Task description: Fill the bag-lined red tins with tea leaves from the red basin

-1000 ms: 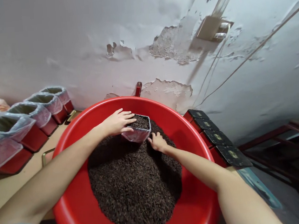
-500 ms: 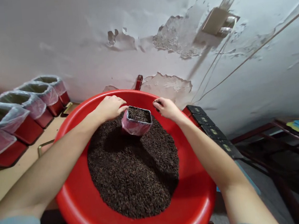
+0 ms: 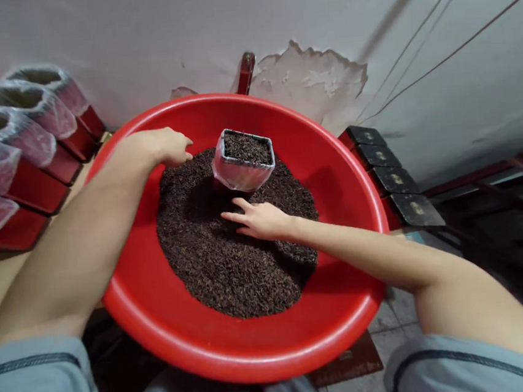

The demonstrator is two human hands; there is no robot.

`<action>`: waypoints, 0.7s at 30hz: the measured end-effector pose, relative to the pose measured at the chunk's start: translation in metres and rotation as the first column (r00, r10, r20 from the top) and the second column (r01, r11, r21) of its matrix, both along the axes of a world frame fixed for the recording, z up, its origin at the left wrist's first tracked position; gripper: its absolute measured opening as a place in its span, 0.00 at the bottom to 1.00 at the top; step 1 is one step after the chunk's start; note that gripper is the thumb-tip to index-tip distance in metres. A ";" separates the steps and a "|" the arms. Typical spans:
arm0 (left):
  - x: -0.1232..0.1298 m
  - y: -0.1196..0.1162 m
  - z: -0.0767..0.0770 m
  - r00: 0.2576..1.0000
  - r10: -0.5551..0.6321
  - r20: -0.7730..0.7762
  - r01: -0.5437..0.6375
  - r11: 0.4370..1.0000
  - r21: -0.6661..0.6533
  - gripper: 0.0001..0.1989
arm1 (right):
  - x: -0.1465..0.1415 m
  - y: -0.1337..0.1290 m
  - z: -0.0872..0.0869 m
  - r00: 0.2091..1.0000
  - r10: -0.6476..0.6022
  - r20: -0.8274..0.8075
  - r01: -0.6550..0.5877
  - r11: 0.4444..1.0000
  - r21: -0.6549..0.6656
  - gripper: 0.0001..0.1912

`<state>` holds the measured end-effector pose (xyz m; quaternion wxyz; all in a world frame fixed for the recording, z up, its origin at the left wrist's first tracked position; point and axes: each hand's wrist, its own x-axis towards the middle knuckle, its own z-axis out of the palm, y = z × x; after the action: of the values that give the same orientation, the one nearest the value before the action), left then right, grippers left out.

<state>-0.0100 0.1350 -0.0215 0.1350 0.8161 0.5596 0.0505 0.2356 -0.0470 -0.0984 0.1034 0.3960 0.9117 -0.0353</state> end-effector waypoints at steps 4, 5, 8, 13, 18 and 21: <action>0.006 -0.012 0.011 0.978 -0.040 -0.203 0.016 0.992 -0.122 0.13 | -0.018 0.012 -0.006 0.997 -0.065 0.042 0.068 0.994 -0.090 0.19; 0.008 -0.017 0.014 0.979 -0.034 -0.199 0.007 0.991 -0.133 0.13 | -0.016 0.015 0.001 0.999 -0.038 0.014 0.040 0.991 -0.128 0.17; 0.012 -0.029 0.024 0.991 0.004 -0.132 -0.027 0.985 -0.173 0.12 | 0.002 0.020 0.041 0.976 0.055 -0.210 -0.082 0.989 -0.123 0.15; 0.014 -0.041 0.031 0.969 -0.052 -0.242 0.008 0.983 -0.181 0.11 | 0.034 0.036 0.116 0.830 -0.011 -0.558 0.154 0.965 0.210 0.13; 0.020 -0.046 0.037 0.997 -0.040 -0.062 0.034 0.995 -0.092 0.19 | 0.046 0.066 0.113 0.824 -0.064 -0.562 0.265 0.921 0.285 0.19; 0.027 -0.045 0.031 0.987 0.040 0.154 -0.007 0.978 -0.210 0.30 | 0.043 0.069 0.090 0.836 -0.047 -0.547 0.260 0.912 0.318 0.30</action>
<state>0.0170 0.0899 0.0093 0.2628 0.7842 0.5591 0.0575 0.2784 0.0217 -0.0085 -0.2330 0.4564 0.8583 0.0257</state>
